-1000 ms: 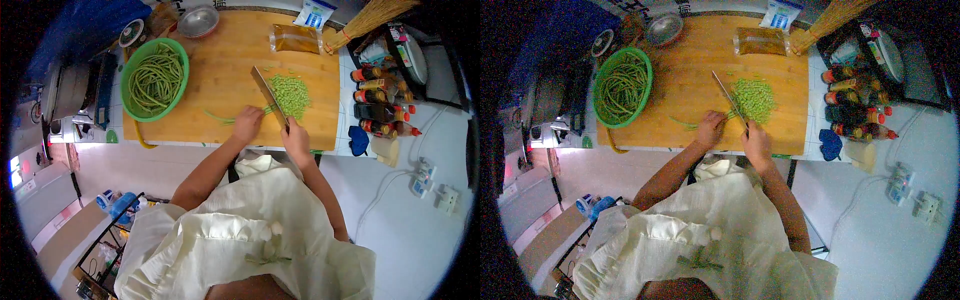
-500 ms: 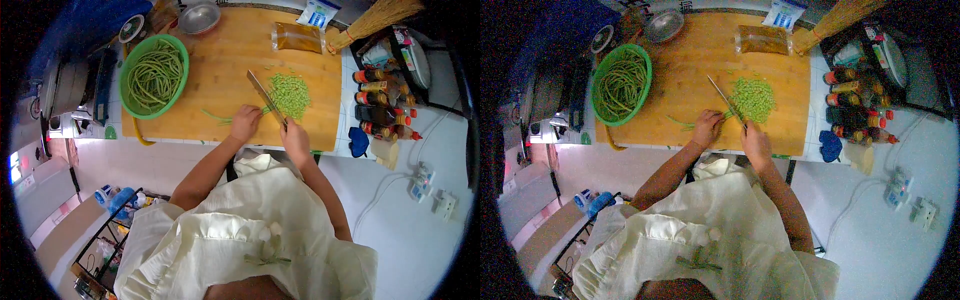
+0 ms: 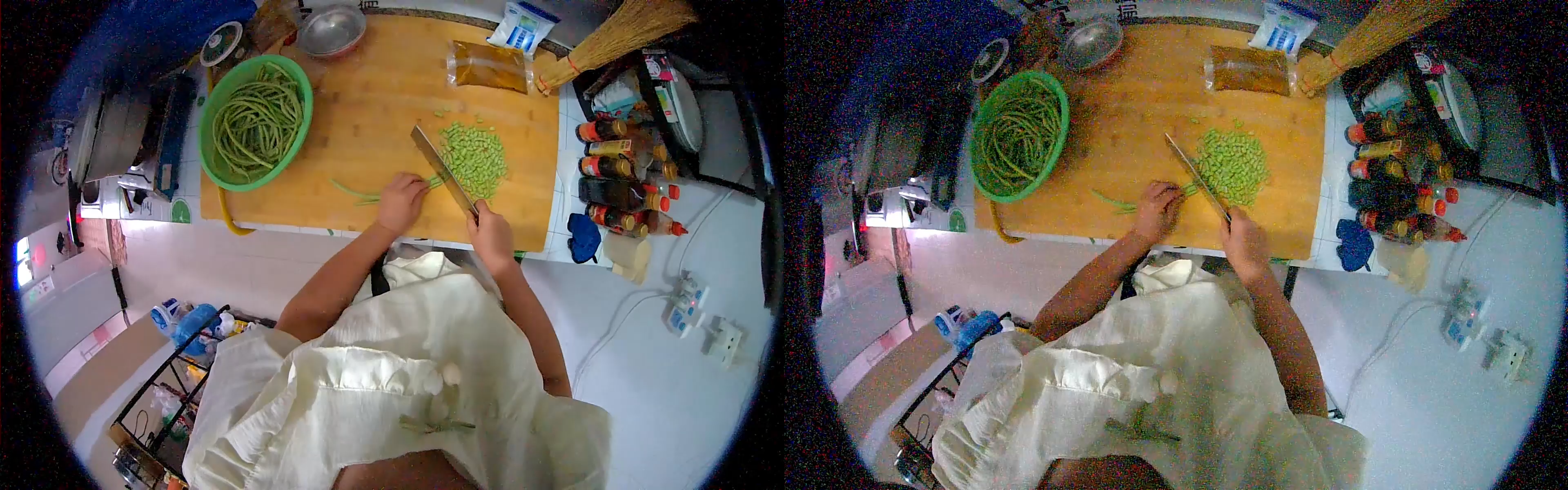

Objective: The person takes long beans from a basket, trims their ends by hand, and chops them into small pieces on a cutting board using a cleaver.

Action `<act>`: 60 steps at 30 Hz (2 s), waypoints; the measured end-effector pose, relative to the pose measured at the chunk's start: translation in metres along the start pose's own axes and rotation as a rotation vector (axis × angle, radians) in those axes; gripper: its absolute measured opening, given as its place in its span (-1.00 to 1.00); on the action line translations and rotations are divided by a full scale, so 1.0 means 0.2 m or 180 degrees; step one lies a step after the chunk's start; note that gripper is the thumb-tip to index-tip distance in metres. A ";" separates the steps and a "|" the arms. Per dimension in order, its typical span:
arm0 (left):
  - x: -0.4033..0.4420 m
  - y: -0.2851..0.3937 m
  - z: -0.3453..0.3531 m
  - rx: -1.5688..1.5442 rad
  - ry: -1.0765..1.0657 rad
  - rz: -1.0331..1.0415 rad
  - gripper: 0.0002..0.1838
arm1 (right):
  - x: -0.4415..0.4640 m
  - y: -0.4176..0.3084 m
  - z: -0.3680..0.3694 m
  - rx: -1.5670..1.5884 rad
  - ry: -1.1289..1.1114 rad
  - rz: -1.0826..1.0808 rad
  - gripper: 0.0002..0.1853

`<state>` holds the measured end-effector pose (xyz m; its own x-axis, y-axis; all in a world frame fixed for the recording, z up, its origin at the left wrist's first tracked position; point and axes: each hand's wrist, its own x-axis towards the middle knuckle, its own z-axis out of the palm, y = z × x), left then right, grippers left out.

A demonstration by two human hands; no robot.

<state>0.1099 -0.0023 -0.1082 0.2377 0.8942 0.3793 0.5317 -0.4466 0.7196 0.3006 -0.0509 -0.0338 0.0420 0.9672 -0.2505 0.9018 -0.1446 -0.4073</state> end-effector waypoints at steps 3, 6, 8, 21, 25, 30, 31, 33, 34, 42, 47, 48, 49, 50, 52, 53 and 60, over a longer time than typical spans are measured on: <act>0.00 0.00 0.00 -0.0022 -0.0040 -0.0020 -0.92 | 0.01 -0.03 0.00 0.0059 0.0312 -0.0024 -0.83; 0.01 0.02 -0.03 0.0045 -0.0101 -0.0039 -0.92 | 0.01 -0.08 -0.03 0.0337 0.0334 -0.0055 -0.83; -0.01 0.00 -0.01 -0.0032 -0.0185 -0.0164 -0.91 | -0.02 -0.13 -0.08 0.0223 0.0022 0.0046 -0.83; 0.02 0.02 -0.03 0.0022 -0.0120 -0.0037 -0.91 | 0.11 -0.20 0.12 -0.0282 -0.0395 0.0101 -0.82; 0.01 0.00 -0.01 0.0020 0.0034 -0.0035 -0.90 | 0.16 -0.22 0.09 -0.0149 -0.0304 0.0189 -0.80; 0.03 0.03 -0.04 -0.0310 -0.0054 -0.0888 -0.76 | 0.07 -0.12 0.07 0.0293 0.0329 0.0238 -0.75; 0.02 0.02 -0.04 -0.0320 -0.0050 -0.0901 -0.76 | 0.04 -0.12 0.04 0.0280 0.0319 0.0238 -0.75; 0.03 0.02 -0.04 -0.0505 -0.0051 -0.1062 -0.70 | -0.01 -0.14 -0.02 0.0512 0.0095 0.0084 -0.76; 0.03 0.01 -0.04 -0.0511 -0.0048 -0.1068 -0.70 | -0.02 -0.15 -0.04 0.0504 0.0090 0.0084 -0.76; 0.05 0.04 -0.08 0.0121 -0.0064 -0.0601 -0.75 | -0.05 -0.14 0.05 0.0190 -0.0053 -0.0112 -0.81; -0.06 -0.02 -0.07 0.0456 0.0170 -0.0191 -0.81 | -0.04 -0.19 0.03 0.0034 -0.0158 -0.0079 -0.82; -0.06 -0.01 -0.09 0.0490 0.0242 -0.0178 -0.82 | -0.04 -0.20 0.04 0.0002 -0.0125 -0.0088 -0.82; -0.05 0.01 -0.10 0.0495 0.0233 -0.0193 -0.82 | -0.03 -0.21 0.06 0.0007 -0.0142 -0.0087 -0.82; -0.06 0.03 -0.11 0.0474 0.0085 -0.0429 -0.83 | -0.02 -0.22 0.08 0.0047 -0.0124 -0.0036 -0.82; -0.05 0.04 -0.11 0.0461 -0.0037 -0.0649 -0.84 | 0.02 -0.25 0.10 0.0087 -0.0083 -0.0008 -0.81; -0.06 0.02 -0.10 0.0400 -0.0026 -0.0553 -0.85 | 0.04 -0.27 0.11 -0.0049 -0.0167 0.0114 -0.79; -0.07 -0.01 -0.08 0.0444 -0.0150 -0.0802 -0.82 | 0.17 -0.23 0.12 0.0274 -0.0072 0.0280 -0.71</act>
<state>0.0929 -0.0140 -0.1062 0.1198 0.9784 0.1688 0.6847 -0.2045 0.6995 0.2512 -0.0158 -0.0452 0.1087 0.9451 -0.3081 0.8548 -0.2471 -0.4565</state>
